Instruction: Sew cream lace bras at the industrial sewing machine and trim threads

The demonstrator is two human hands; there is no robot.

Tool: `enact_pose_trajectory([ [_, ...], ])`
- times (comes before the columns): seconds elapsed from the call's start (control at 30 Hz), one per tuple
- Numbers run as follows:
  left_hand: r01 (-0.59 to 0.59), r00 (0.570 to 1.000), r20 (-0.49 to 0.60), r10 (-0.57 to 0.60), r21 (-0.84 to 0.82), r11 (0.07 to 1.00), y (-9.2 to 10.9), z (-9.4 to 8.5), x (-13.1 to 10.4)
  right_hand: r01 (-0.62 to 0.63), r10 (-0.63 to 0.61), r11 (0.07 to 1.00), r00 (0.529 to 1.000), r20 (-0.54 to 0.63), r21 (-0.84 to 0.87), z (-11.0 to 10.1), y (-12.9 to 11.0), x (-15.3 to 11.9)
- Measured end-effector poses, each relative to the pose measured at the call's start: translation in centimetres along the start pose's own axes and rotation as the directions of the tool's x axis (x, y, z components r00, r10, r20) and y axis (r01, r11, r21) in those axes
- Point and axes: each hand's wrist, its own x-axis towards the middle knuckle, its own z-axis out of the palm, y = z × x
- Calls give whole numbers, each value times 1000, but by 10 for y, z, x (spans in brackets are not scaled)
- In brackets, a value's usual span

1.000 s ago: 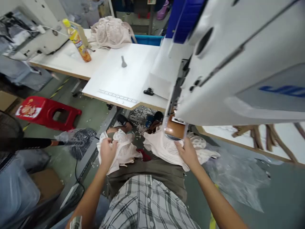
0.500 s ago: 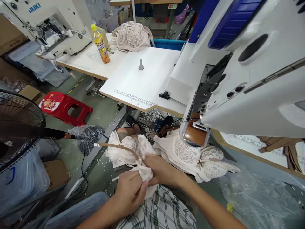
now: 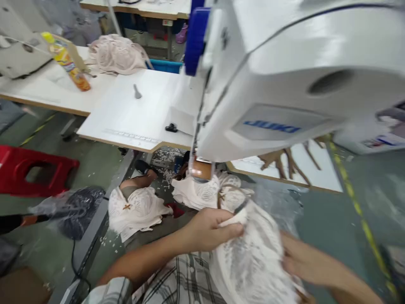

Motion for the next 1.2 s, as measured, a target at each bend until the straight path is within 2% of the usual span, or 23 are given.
enact_pose_trajectory([
  [0.03, 25, 1000, 5, -26, 119, 993, -7, 1, 6, -97, 92, 979, 995, 37, 181, 10, 12, 4],
  [0.07, 52, 999, 1, -53, 227, 973, -15, 0, 11, -211, 215, 893, 976, 36, 398, 23, 23, 8],
  [0.13, 85, 996, 0, -90, 355, 931, -34, -3, 17, -287, 403, 633, 915, 10, 719, 47, 45, 18],
  [0.2, 97, 993, 23, -117, 419, 903, -49, -10, 17, -210, 535, 438, 842, -66, 874, 63, 61, 25],
  [0.27, 109, 990, 28, -141, 487, 867, -56, -19, 12, -109, 593, 373, 792, -147, 921, 67, 71, 26],
  [0.33, 129, 988, 0, -154, 543, 830, -56, -26, 8, -83, 569, 415, 800, -188, 906, 65, 77, 23],
  [0.4, 143, 988, -32, -153, 577, 804, -50, -27, 5, -129, 490, 538, 852, -184, 833, 66, 77, 19],
  [0.47, 137, 988, -29, -149, 593, 793, -44, -22, 6, -207, 410, 626, 907, -92, 752, 73, 74, 17],
  [0.5, 130, 989, -16, -150, 596, 792, -40, -18, 6, -247, 399, 633, 916, -36, 734, 78, 71, 18],
  [0.53, 124, 988, -2, -153, 598, 792, -37, -14, 7, -279, 412, 611, 911, 3, 741, 82, 69, 19],
  [0.6, 117, 987, 18, -160, 597, 794, -33, -7, 7, -301, 499, 505, 866, 10, 809, 89, 65, 20],
  [0.67, 117, 985, 31, -168, 592, 797, -32, -3, 6, -250, 594, 384, 804, -31, 889, 88, 63, 21],
  [0.73, 124, 983, 34, -180, 596, 793, -33, -5, 5, -179, 630, 298, 775, -52, 938, 77, 64, 20],
  [0.87, 141, 979, 29, -202, 620, 772, -38, -12, 5, 58, 654, 256, 725, -217, 965, 42, 68, 13],
  [0.93, 138, 979, 33, -200, 615, 777, -40, -14, 6, 126, 633, 255, 728, -264, 959, 34, 72, 8],
  [1.0, 129, 980, 41, -193, 606, 785, -41, -14, 6, 54, 613, 295, 755, -232, 954, 38, 77, 4],
  [1.1, 114, 982, 53, -182, 604, 789, -40, -13, 7, -187, 597, 444, 791, -134, 876, 61, 88, 3],
  [1.17, 92, 982, 77, -174, 610, 787, -37, -11, 7, -253, 565, 492, 820, -85, 833, 77, 93, 7],
  [1.2, 74, 981, 96, -168, 613, 786, -35, -10, 7, -255, 543, 487, 837, -62, 835, 83, 95, 10],
])
